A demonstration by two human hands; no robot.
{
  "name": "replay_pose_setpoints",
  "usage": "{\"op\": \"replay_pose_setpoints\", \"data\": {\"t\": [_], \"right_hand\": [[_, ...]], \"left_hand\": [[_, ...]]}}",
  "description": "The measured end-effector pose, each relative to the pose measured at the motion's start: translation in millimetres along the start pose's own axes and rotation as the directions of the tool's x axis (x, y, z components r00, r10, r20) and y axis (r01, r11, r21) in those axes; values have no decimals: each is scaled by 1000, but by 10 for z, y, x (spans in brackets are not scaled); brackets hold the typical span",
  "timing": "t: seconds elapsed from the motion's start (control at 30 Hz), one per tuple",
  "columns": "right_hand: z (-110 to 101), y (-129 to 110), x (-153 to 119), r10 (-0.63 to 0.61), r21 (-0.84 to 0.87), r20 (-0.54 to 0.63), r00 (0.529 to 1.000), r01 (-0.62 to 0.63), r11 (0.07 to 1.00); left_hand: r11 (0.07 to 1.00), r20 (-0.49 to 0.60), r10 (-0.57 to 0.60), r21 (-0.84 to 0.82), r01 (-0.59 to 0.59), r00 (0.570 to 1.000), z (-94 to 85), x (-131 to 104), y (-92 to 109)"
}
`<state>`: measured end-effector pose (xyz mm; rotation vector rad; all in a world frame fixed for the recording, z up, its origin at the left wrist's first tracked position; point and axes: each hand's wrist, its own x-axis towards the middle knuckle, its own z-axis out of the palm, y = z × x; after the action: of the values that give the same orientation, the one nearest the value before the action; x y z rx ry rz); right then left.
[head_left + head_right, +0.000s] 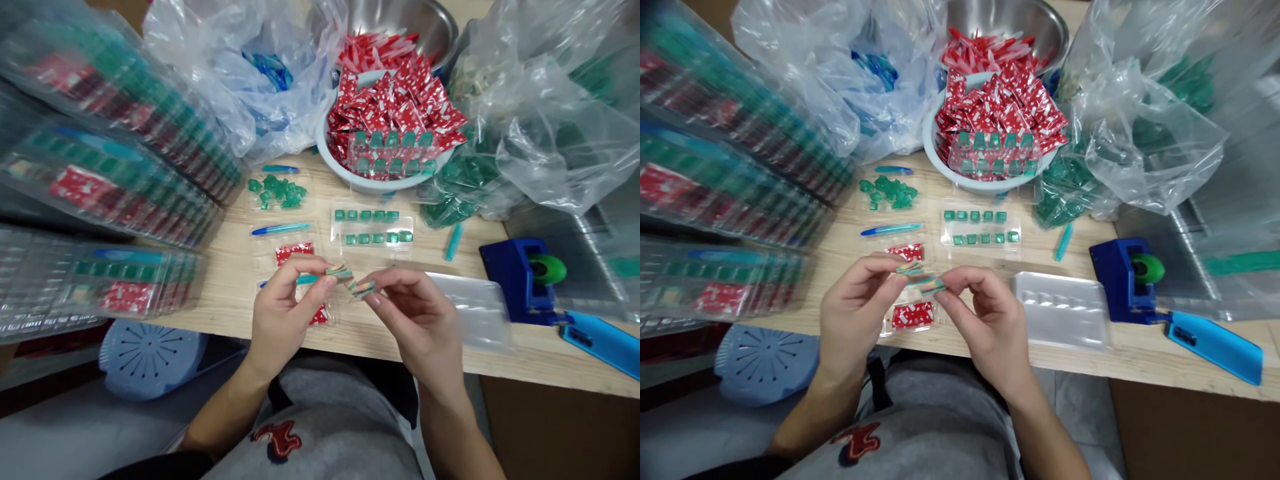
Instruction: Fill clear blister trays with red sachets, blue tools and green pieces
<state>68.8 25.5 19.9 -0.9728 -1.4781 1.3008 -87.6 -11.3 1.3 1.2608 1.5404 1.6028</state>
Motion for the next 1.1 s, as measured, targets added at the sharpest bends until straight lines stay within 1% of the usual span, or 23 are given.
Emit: {"op": "replay_pose_setpoints", "data": {"t": [0.07,0.17,0.3,0.43,0.5,0.6,0.67,0.73,0.8,0.9,1.03,1.1], "right_hand": [[8,-19,3,-13,12,12,1000,13,1000],[26,-36,-1,-44,-18,25,999,44,999],[55,-33,-5,-91,-55,10,996,91,994],[64,-34,-19,-189,-196,20,982,189,962],[48,-49,-39,-241,-300,58,969,247,921],[5,-87,-70,-284,-431,151,947,322,843],[-22,-109,-80,-295,-465,206,933,359,809],[-37,-120,-81,-295,-471,236,926,374,799],[-37,-115,-77,-297,-469,231,926,374,800],[-19,-90,-73,-314,-467,188,931,365,805],[16,-56,-71,-308,-453,140,941,338,825],[37,-45,-66,-289,-417,108,951,307,856]], "left_hand": [[1000,28,11,7,-11,1000,4,-12,17],[999,42,27,26,-28,999,3,-24,41],[998,92,67,15,-69,993,-14,-28,51],[993,148,108,31,-114,983,-45,-22,50],[990,172,115,63,-127,978,-66,-14,54],[984,215,123,100,-147,969,-98,2,64],[982,232,127,108,-155,964,-115,9,71],[981,237,130,110,-160,963,-126,13,76],[980,250,140,102,-170,958,-131,14,76],[981,270,150,77,-176,951,-131,5,70],[991,237,103,61,-121,966,-119,-26,55],[995,219,78,48,-91,973,-114,-44,47]]}}
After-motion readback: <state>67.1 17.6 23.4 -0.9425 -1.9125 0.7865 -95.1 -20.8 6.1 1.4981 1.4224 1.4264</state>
